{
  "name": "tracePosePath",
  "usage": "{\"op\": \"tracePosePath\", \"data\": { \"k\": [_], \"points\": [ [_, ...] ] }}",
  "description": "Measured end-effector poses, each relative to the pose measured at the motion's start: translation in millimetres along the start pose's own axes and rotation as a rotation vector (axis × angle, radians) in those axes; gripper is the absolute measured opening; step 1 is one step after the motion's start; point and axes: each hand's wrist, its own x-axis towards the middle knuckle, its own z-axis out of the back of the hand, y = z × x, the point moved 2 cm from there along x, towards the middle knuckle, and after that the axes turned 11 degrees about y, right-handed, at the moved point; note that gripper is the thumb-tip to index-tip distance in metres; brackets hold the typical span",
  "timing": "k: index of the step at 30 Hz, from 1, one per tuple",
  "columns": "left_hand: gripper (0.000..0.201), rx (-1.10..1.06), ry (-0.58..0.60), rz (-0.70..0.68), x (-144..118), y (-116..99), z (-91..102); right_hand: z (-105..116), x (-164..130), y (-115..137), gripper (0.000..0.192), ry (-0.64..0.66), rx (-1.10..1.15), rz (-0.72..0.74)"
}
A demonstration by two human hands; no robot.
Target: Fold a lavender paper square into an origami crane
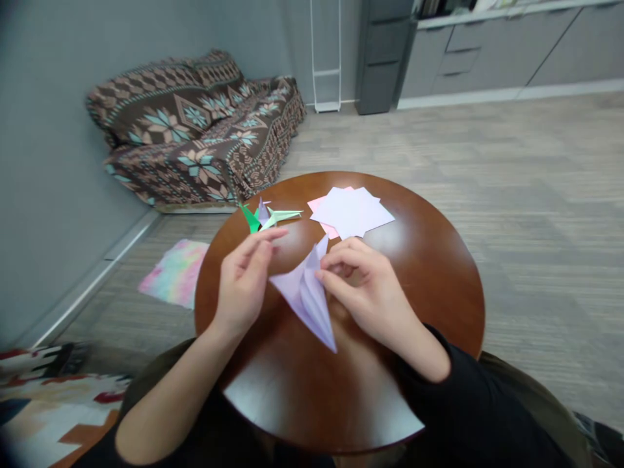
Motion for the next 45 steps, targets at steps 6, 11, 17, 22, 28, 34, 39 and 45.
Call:
{"op": "tracePosePath", "data": {
  "k": [6, 11, 17, 22, 28, 34, 39, 45],
  "points": [
    [0.04, -0.422, 0.181, 0.37, -1.8, 20.1, 11.6, 8.8, -7.1, -7.9, 0.006, -0.348, 0.082, -0.062],
    [0.047, -0.641, 0.396, 0.531, -26.0, 18.1, -19.1, -3.4, -9.9, -8.8, 0.008, -0.305, -0.01, -0.021],
    [0.027, -0.721, 0.138, 0.546, -23.2, 21.5, -25.6, -9.8, -10.7, -8.7, 0.008, -0.177, -0.148, 0.091],
    [0.042, -0.691, 0.122, 0.523, -21.5, 25.6, -22.6, -11.6, -11.1, -12.7, 0.028, -0.134, -0.172, 0.1],
    [0.046, -0.631, 0.105, 0.529, -21.4, 33.6, -18.5, -11.3, -13.3, -14.9, 0.034, -0.178, -0.229, 0.149],
    [0.024, -0.689, 0.046, 0.56, -20.3, 29.2, -20.0, -9.1, -11.9, -13.3, 0.022, -0.245, -0.31, 0.174],
    [0.028, -0.724, 0.011, 0.564, -18.6, 28.1, -18.4, -7.9, -13.8, -20.5, 0.033, -0.265, -0.263, 0.142],
    [0.046, -0.599, -0.043, 0.501, -17.4, 30.6, -14.3, -7.4, -17.2, -22.4, 0.039, -0.215, -0.267, 0.186]
  ]
}}
